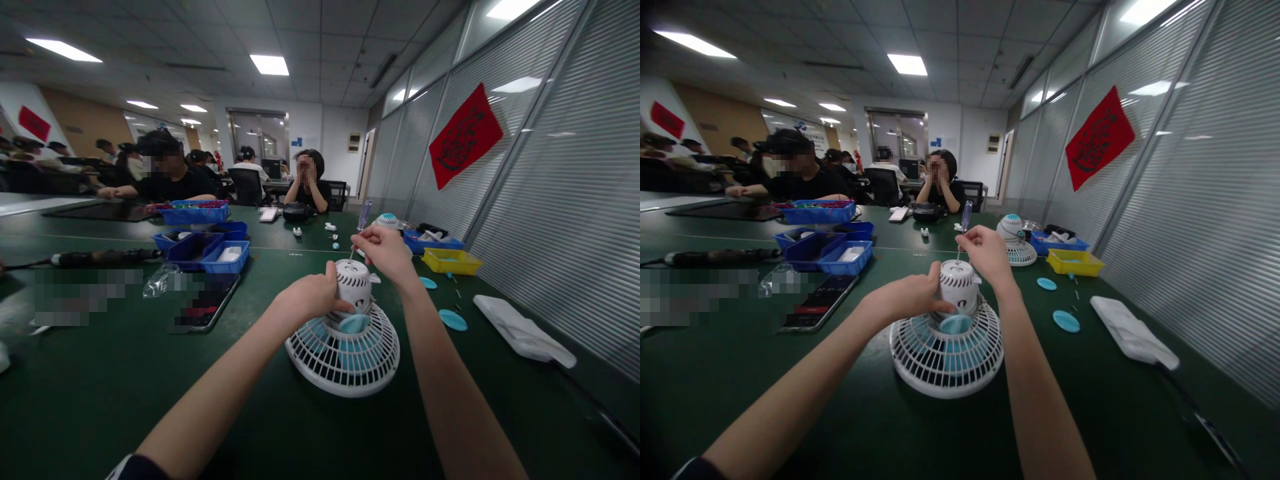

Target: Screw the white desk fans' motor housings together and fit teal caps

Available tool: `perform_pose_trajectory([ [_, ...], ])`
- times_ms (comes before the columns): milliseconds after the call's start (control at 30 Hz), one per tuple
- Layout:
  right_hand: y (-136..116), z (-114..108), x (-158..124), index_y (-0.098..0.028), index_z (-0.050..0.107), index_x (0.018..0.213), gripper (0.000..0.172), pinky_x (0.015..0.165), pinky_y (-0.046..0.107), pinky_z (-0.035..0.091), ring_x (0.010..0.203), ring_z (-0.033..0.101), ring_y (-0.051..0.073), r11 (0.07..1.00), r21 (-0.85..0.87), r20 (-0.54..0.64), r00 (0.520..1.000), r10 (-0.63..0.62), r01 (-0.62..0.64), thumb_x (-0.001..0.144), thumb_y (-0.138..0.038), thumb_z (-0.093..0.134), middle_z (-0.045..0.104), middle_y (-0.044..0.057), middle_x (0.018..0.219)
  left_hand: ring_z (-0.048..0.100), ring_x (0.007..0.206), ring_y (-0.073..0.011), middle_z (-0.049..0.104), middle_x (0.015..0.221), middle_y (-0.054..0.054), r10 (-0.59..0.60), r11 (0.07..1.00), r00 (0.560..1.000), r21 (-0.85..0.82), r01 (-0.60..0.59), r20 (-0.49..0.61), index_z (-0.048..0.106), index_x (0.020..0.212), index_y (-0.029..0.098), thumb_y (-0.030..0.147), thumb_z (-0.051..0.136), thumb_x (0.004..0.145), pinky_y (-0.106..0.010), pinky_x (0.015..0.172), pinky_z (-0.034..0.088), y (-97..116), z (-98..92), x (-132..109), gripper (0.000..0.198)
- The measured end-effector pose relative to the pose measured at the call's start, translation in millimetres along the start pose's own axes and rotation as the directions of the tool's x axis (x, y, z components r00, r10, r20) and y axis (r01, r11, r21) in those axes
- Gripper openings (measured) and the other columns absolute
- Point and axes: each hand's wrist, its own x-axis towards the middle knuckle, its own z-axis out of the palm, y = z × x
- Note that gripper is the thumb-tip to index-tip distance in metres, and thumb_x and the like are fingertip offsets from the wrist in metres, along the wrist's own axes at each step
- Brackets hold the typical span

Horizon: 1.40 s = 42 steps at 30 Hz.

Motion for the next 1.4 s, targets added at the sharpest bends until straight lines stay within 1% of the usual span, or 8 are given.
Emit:
perform_pose_trajectory([
  [167,-0.5,-4.3,1.5,-0.012,0.056,0.077,0.012,0.039,0.019,0.037,0.036,0.045,0.004,0.995,0.093,0.093,0.995,0.031,-0.039,0.082,-0.015,0.046,0.068,0.007,0.077,0.057,0.102,-0.0334,0.058,0.112,-0.023,-0.032,0.997,0.999,-0.066,0.033,0.015,0.022,0.131,0.007,0.056,0.053,0.075,-0.036,0.077,0.046,-4.0,-0.6,2.8,0.081],
  [300,0.3,-16.1,0.2,-0.011,0.058,0.078,0.013,0.039,0.018,0.036,0.038,0.046,0.004,0.993,0.108,0.14,0.99,0.03,-0.045,0.081,-0.019,0.048,0.068,0.008,0.082,0.058,0.1,-0.0329,0.058,0.113,-0.023,-0.036,0.999,0.998,-0.034,0.037,0.044,0.026,0.131,0.009,0.059,0.055,0.072,-0.036,0.075,0.047,-7.3,-6.6,1.7,0.082],
  [433,1.6,-30.2,-0.2,-0.012,0.059,0.075,0.01,0.044,0.02,0.041,0.044,0.05,0.007,0.998,0.051,0.023,0.999,0.035,-0.036,0.076,-0.017,0.051,0.068,0.007,0.079,0.06,0.094,-0.0307,0.062,0.106,-0.019,-0.046,0.994,0.999,0.103,0.048,-0.02,0.055,0.11,0.012,0.055,0.047,0.079,-0.035,0.073,0.046,-10.3,-17.0,-9.2,0.054],
  [600,0.3,-44.7,-0.1,-0.013,0.061,0.074,0.012,0.055,0.024,0.048,0.058,0.059,0.012,0.999,0.05,-0.132,0.991,0.012,-0.006,0.071,-0.011,0.049,0.067,0.006,0.076,0.06,0.072,-0.0201,0.067,0.087,-0.012,-0.027,0.994,0.987,0.096,0.043,-0.156,0.067,0.085,0.015,0.056,0.039,0.084,-0.029,0.063,0.042,-9.8,-29.9,-28.0,0.05],
  [767,-4.7,-49.9,-2.3,-0.014,0.061,0.075,0.013,0.057,0.025,0.049,0.057,0.06,0.013,1.0,0.031,-0.296,0.955,0.013,-0.004,0.072,-0.015,0.049,0.064,0.004,0.069,0.056,0.061,-0.0127,0.067,0.073,-0.005,0.204,0.978,0.977,-0.039,-0.207,-0.065,0.068,0.084,0.016,0.047,0.048,0.082,-0.024,0.059,0.039,-1.3,-29.4,-30.3,0.037],
  [900,-9.8,-49.7,-5.1,-0.015,0.063,0.077,0.015,0.054,0.025,0.048,0.057,0.06,0.014,1.0,-0.014,-0.351,0.936,-0.01,0.006,0.074,-0.021,0.05,0.062,0.004,0.067,0.054,0.054,-0.0108,0.066,0.069,-0.004,0.265,0.962,0.964,-0.073,-0.264,0.012,0.067,0.083,0.014,0.042,0.058,0.077,-0.021,0.052,0.037,4.5,-19.0,-21.6,0.031],
  [1167,-14.5,-46.3,-9.3,-0.016,0.062,0.074,0.023,0.054,0.026,0.045,0.058,0.058,0.014,0.995,-0.076,-0.193,0.977,-0.085,0.072,0.08,-0.035,0.05,0.061,0.003,0.064,0.053,0.046,-0.0089,0.067,0.077,-0.007,0.226,0.973,0.971,-0.063,-0.222,0.071,0.066,0.086,0.012,0.025,0.058,0.077,-0.019,0.043,0.037,10.5,-10.5,-15.2,0.018],
  [1400,-20.5,-42.3,-11.6,-0.015,0.06,0.074,0.026,0.053,0.023,0.043,0.056,0.058,0.013,0.986,-0.147,-0.084,0.992,-0.09,0.077,0.085,-0.034,0.046,0.063,0.004,0.066,0.054,0.045,-0.0084,0.062,0.06,-0.002,0.277,0.954,0.96,-0.13,-0.27,0.039,0.065,0.076,0.013,0.021,0.054,0.076,-0.017,0.045,0.037,-1.5,-15.6,-14.2,0.014],
])
